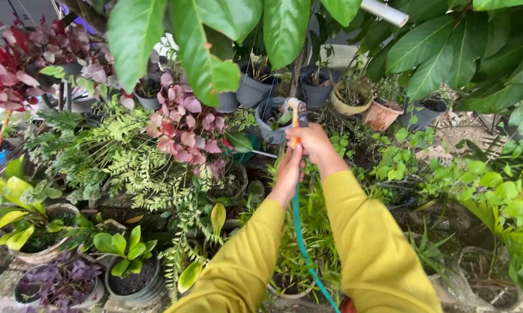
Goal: Watering a variety of potted plants using a hose with a spray nozzle.
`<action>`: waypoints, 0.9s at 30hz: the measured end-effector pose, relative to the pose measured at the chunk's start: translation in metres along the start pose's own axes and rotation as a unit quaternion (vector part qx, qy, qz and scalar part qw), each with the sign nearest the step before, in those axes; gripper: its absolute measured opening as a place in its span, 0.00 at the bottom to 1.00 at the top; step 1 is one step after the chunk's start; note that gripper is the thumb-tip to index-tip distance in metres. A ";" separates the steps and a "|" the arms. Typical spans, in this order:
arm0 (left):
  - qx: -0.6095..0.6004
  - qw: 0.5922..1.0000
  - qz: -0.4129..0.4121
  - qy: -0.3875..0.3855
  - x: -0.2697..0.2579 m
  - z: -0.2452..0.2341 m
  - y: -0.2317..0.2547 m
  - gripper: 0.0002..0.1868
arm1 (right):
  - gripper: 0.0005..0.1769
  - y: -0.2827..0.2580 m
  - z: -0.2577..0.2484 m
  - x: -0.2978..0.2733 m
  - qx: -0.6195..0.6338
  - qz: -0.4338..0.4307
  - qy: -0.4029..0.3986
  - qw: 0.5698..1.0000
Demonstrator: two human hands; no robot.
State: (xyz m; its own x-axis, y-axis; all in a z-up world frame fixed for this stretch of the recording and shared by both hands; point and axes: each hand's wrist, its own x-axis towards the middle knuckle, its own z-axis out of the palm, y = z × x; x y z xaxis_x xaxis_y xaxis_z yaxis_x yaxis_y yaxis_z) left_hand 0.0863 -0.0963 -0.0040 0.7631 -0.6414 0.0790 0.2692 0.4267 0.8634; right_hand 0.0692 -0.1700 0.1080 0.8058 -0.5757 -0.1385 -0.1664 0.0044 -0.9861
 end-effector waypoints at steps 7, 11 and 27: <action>-0.021 0.998 -0.011 0.059 0.004 0.006 -0.025 0.35 | 0.15 0.049 -0.013 0.033 0.008 -0.032 -0.020 0.999; -0.036 0.998 0.042 0.036 0.015 0.001 -0.050 0.31 | 0.15 0.072 -0.023 0.042 0.120 -0.091 -0.010 0.988; -0.049 0.996 -0.022 0.065 0.011 0.015 -0.015 0.33 | 0.20 0.064 -0.010 0.049 0.048 -0.114 0.062 0.990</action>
State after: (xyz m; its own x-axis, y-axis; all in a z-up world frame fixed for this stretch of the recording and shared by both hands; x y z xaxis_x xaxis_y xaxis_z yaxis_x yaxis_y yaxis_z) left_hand 0.0820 -0.1196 -0.0084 0.8168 -0.5762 -0.0286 0.3560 0.4644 0.8109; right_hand 0.0922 -0.2063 0.0395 0.7389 -0.6670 0.0952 0.0714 -0.0630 -0.9955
